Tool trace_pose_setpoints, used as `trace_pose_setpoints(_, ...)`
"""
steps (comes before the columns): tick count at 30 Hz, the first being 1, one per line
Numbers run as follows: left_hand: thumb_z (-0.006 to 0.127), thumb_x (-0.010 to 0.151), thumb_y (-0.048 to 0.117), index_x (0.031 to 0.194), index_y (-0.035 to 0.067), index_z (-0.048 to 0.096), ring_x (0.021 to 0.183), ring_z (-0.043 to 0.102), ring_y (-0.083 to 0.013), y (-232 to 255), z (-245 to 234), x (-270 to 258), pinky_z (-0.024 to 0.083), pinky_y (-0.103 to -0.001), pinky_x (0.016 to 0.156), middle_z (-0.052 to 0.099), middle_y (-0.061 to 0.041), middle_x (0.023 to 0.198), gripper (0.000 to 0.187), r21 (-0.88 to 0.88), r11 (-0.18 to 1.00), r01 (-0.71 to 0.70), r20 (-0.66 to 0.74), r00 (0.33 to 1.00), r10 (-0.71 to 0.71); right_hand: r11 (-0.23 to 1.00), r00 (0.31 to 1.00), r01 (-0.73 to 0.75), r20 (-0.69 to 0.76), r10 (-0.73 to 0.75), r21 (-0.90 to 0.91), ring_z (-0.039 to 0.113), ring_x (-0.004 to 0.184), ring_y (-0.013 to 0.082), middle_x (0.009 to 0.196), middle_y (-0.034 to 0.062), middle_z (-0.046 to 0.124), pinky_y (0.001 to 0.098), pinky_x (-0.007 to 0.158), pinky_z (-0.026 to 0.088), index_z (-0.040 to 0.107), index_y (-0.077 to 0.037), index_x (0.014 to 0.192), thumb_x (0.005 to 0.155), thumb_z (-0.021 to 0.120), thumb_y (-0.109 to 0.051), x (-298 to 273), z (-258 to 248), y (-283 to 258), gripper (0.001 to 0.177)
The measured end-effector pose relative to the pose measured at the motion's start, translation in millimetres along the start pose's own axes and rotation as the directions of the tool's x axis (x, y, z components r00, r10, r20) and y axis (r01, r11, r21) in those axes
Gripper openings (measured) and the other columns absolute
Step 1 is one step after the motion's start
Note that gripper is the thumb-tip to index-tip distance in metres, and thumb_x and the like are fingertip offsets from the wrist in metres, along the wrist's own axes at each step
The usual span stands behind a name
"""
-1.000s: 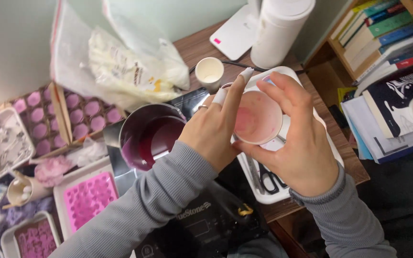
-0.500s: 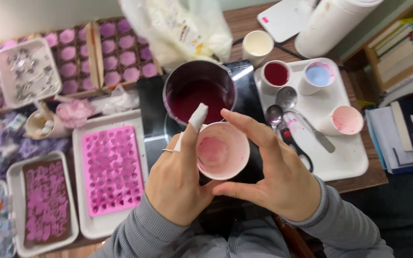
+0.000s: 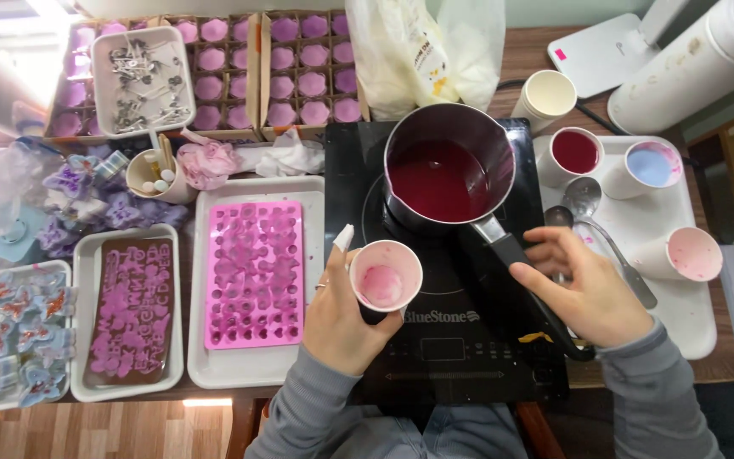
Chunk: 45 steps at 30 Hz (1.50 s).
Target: The person stirs melted red wax in a saucepan on a portable induction cooktop, pours the wax into paper cups, and sets the filled cups aside. They then wipe the saucepan and the cooktop surface with a paper towel and handle silicone letter molds on the table.
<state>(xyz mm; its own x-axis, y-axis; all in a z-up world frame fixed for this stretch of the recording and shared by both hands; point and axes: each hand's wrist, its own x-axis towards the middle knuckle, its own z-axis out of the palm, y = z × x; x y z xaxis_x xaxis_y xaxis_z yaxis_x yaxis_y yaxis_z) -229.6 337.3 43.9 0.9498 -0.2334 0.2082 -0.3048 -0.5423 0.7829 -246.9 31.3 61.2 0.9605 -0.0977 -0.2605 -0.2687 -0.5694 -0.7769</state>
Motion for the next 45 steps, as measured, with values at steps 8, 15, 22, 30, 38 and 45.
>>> trace_pose_setpoints(8,0.088,0.068,0.016,0.154,-0.004,0.022,0.121,0.060,-0.0382,-18,8,8,0.053,-0.044,0.096,0.065,-0.018,0.126,0.110,0.072,0.997,0.002,-0.058,0.998,0.003,0.751,0.877,-0.371,0.471,0.092,0.546,0.064,0.053,0.0175,0.087,0.0133,0.065,0.0289,0.042,0.051,0.049,-0.001,0.129,0.095,0.054,-0.019,2,2,18,0.040)
trace_pose_setpoints(15,0.087,0.067,0.012,0.155,-0.003,0.020,0.119,0.060,-0.0398,-26,14,11,0.054,-0.046,0.095,0.066,-0.019,0.124,0.112,0.036,0.999,0.002,-0.050,0.999,0.000,0.650,0.912,-0.311,0.411,-0.003,0.694,0.050,0.046,0.0088,0.084,0.0070,0.055,0.0234,0.036,0.044,0.044,0.000,0.141,0.096,0.052,-0.017,-5,11,12,0.048)
trace_pose_setpoints(22,0.089,0.070,0.017,0.155,-0.002,0.022,0.112,0.061,-0.0395,-32,24,16,0.054,-0.047,0.090,0.066,-0.019,0.119,0.110,0.081,0.995,0.052,-0.042,0.998,-0.049,0.668,0.924,-0.282,0.383,-0.005,0.689,0.050,0.046,0.0085,0.083,0.0077,0.055,0.0244,0.037,0.044,0.043,0.001,0.145,0.096,0.053,-0.015,-5,12,11,0.052)
trace_pose_setpoints(30,0.094,0.070,0.029,0.148,-0.010,0.022,0.124,0.054,-0.0449,-36,28,14,0.051,-0.049,0.096,0.059,-0.026,0.135,0.113,0.097,0.995,0.027,-0.055,0.998,-0.022,0.753,0.944,-0.085,0.294,-0.147,0.652,0.058,0.057,0.0131,0.094,0.0155,0.062,0.0261,0.045,0.047,0.041,0.004,0.159,0.103,0.058,-0.007,-8,-11,32,0.060)
trace_pose_setpoints(38,0.093,0.071,0.027,0.153,-0.009,0.015,0.123,0.060,-0.0419,-34,23,7,0.053,-0.046,0.098,0.060,-0.023,0.137,0.119,0.009,1.000,-0.002,-0.152,0.988,0.003,0.869,0.955,-0.022,0.268,-0.129,0.495,0.062,0.061,0.0150,0.100,0.0201,0.069,0.0287,0.052,0.051,0.040,0.004,0.165,0.101,0.061,-0.003,-22,-35,28,0.067)
trace_pose_setpoints(45,0.092,0.073,0.022,0.152,-0.009,0.013,0.117,0.065,-0.0415,-49,31,7,0.056,-0.047,0.094,0.062,-0.024,0.134,0.116,0.005,1.000,-0.011,-0.199,0.980,0.012,0.955,0.961,0.030,0.254,-0.109,0.294,0.057,0.060,0.0149,0.093,0.0183,0.070,0.0287,0.050,0.049,0.043,0.005,0.163,0.097,0.064,-0.001,-31,-39,26,0.070)
